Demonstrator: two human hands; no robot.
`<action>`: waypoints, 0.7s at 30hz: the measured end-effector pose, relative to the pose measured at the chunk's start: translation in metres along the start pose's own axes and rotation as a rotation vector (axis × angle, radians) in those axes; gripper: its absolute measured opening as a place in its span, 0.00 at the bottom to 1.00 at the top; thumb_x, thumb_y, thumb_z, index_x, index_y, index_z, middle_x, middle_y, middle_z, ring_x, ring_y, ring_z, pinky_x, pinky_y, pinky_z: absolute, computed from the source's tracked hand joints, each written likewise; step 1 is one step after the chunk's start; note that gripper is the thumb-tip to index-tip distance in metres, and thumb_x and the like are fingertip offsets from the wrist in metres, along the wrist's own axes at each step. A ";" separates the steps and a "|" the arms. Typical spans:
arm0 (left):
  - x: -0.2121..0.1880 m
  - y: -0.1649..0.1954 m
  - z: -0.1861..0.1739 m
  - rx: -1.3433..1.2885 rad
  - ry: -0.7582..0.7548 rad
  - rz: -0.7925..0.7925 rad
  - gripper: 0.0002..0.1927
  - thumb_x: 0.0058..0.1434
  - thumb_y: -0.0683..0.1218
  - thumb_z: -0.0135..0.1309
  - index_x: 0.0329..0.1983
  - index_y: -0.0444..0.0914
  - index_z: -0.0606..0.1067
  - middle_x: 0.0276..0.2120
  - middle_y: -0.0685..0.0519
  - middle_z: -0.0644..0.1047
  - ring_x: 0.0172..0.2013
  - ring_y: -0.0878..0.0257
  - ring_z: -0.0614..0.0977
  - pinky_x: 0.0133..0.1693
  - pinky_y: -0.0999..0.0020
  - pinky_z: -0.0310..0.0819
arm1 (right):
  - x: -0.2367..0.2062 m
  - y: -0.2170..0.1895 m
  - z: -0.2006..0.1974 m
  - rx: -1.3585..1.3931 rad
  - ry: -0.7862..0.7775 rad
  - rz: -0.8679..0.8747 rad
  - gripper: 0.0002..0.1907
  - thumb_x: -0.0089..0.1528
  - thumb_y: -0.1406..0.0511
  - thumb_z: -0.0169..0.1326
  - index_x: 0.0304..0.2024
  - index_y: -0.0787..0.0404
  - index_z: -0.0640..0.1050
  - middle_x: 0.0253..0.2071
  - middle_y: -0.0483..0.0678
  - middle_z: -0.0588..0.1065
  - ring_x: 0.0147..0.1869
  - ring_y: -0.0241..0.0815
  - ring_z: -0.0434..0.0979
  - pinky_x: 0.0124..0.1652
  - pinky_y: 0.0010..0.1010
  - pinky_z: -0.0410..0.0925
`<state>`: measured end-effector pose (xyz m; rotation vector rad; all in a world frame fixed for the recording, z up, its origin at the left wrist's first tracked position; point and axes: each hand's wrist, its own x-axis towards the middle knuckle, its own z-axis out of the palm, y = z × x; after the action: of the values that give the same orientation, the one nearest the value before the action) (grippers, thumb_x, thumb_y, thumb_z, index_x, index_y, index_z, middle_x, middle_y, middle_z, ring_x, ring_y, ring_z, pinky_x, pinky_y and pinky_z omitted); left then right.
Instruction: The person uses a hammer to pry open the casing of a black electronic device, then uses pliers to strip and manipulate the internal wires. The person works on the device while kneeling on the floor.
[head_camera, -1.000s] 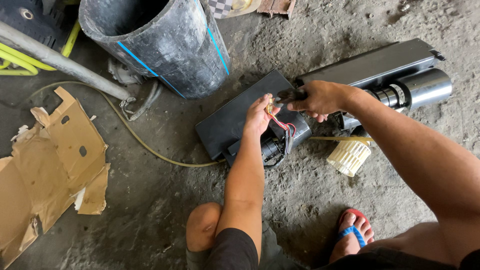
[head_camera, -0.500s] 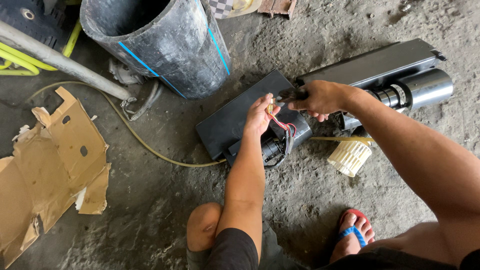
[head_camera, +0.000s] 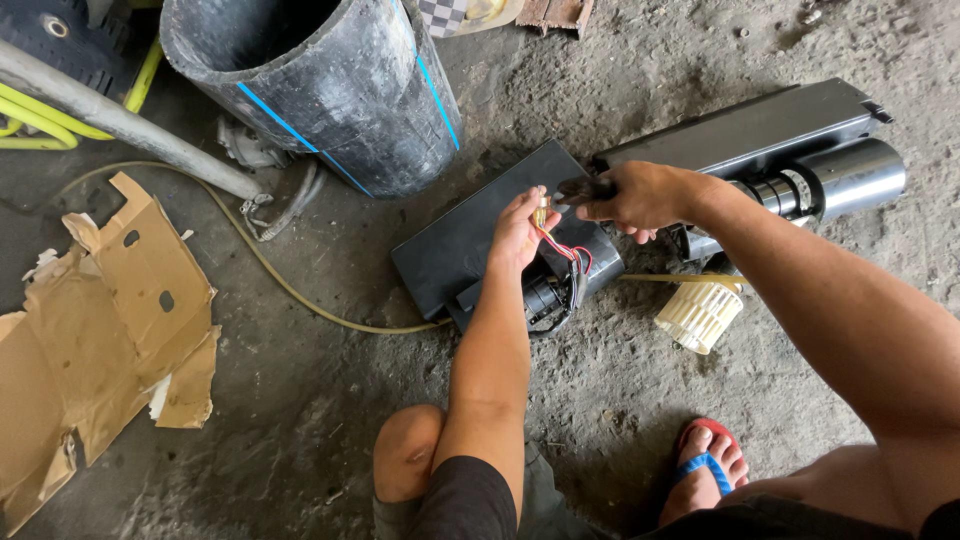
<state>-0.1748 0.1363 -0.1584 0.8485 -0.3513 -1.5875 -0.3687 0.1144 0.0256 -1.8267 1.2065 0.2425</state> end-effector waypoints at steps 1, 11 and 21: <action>-0.001 0.001 0.000 -0.014 0.004 -0.005 0.15 0.70 0.50 0.54 0.52 0.35 0.75 0.40 0.49 0.77 0.37 0.58 0.81 0.44 0.56 0.82 | 0.000 0.000 0.000 0.003 -0.004 -0.003 0.23 0.63 0.50 0.56 0.44 0.64 0.80 0.22 0.50 0.76 0.25 0.44 0.80 0.28 0.36 0.75; -0.002 0.001 0.000 -0.013 -0.011 -0.007 0.17 0.70 0.50 0.52 0.56 0.36 0.74 0.43 0.48 0.77 0.37 0.58 0.80 0.44 0.56 0.79 | -0.004 -0.004 -0.001 0.002 0.000 -0.023 0.23 0.63 0.51 0.57 0.44 0.64 0.80 0.21 0.51 0.76 0.24 0.44 0.80 0.28 0.37 0.74; 0.000 0.003 -0.004 0.032 0.172 -0.007 0.18 0.67 0.56 0.55 0.49 0.38 0.75 0.38 0.50 0.78 0.35 0.59 0.80 0.36 0.58 0.77 | -0.007 -0.006 0.000 0.045 -0.086 -0.082 0.27 0.62 0.49 0.58 0.28 0.69 0.79 0.18 0.49 0.74 0.23 0.43 0.79 0.27 0.36 0.72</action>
<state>-0.1697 0.1362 -0.1593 1.0039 -0.2514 -1.5068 -0.3676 0.1198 0.0327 -1.8044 1.0670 0.2435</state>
